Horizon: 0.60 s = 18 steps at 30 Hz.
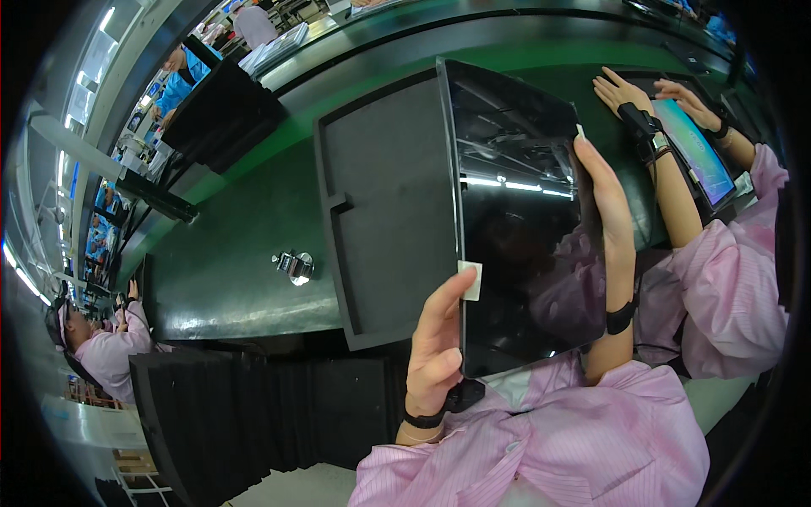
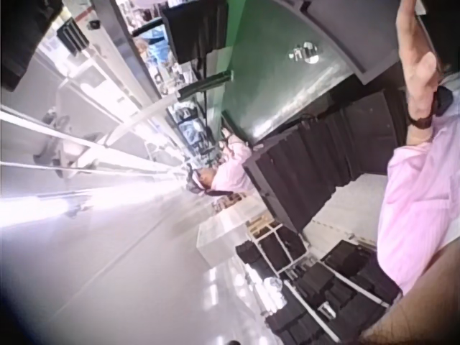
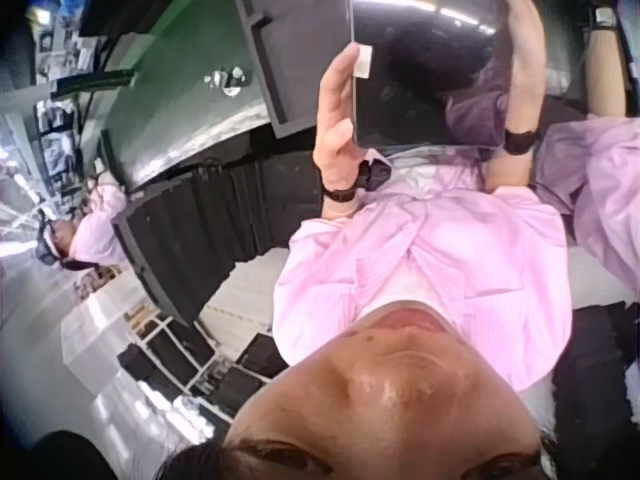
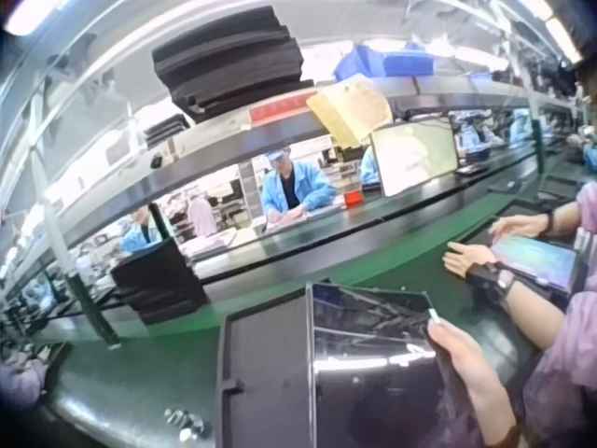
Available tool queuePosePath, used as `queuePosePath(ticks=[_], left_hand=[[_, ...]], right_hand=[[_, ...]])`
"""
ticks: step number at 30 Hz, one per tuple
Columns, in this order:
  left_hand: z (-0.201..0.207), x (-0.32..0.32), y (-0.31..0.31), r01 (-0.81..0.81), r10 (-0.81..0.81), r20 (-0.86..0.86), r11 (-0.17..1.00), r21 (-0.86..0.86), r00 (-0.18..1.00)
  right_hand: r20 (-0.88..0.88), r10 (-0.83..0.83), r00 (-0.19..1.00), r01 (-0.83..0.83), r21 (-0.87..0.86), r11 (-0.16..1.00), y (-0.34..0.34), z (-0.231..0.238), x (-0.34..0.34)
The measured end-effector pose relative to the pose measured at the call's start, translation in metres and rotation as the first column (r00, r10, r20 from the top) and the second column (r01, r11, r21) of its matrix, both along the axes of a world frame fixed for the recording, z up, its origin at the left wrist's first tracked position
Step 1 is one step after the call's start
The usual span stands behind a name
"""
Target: Applying protective film and components to a tablet device on an assembly line.
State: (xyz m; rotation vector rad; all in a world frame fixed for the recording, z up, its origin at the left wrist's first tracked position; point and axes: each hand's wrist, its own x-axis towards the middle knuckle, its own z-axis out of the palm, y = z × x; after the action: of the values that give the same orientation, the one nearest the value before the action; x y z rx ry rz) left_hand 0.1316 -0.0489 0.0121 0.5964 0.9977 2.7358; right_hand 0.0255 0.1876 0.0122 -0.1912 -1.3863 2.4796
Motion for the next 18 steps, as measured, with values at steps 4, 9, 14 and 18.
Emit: queuePosePath(ticks=[4, 9, 14, 18], left_hand=[[0.000, 0.001, -0.013, -0.177, 0.100, -0.344, 0.963, -0.203, 0.934], [0.010, -0.002, -0.008, -0.434, 0.278, -0.410, 0.826, -0.360, 0.869], [0.006, -0.003, -0.017, -0.515, 0.272, -0.504, 0.735, -0.441, 0.820], [0.010, 0.000, -0.014, -0.542, 0.301, -0.500, 0.708, -0.454, 0.812]], right_hand=[[-0.002, 0.003, 1.000, -0.003, -0.106, 0.994, 0.008, -0.010, -0.012], [0.040, -0.074, 0.996, 0.078, -0.124, 0.989, 0.000, -0.018, -0.011], [0.061, -0.037, 0.997, 0.044, -0.120, 0.992, -0.009, -0.023, -0.011], [0.029, -0.025, 0.999, 0.029, -0.117, 0.993, -0.005, -0.026, -0.010]])
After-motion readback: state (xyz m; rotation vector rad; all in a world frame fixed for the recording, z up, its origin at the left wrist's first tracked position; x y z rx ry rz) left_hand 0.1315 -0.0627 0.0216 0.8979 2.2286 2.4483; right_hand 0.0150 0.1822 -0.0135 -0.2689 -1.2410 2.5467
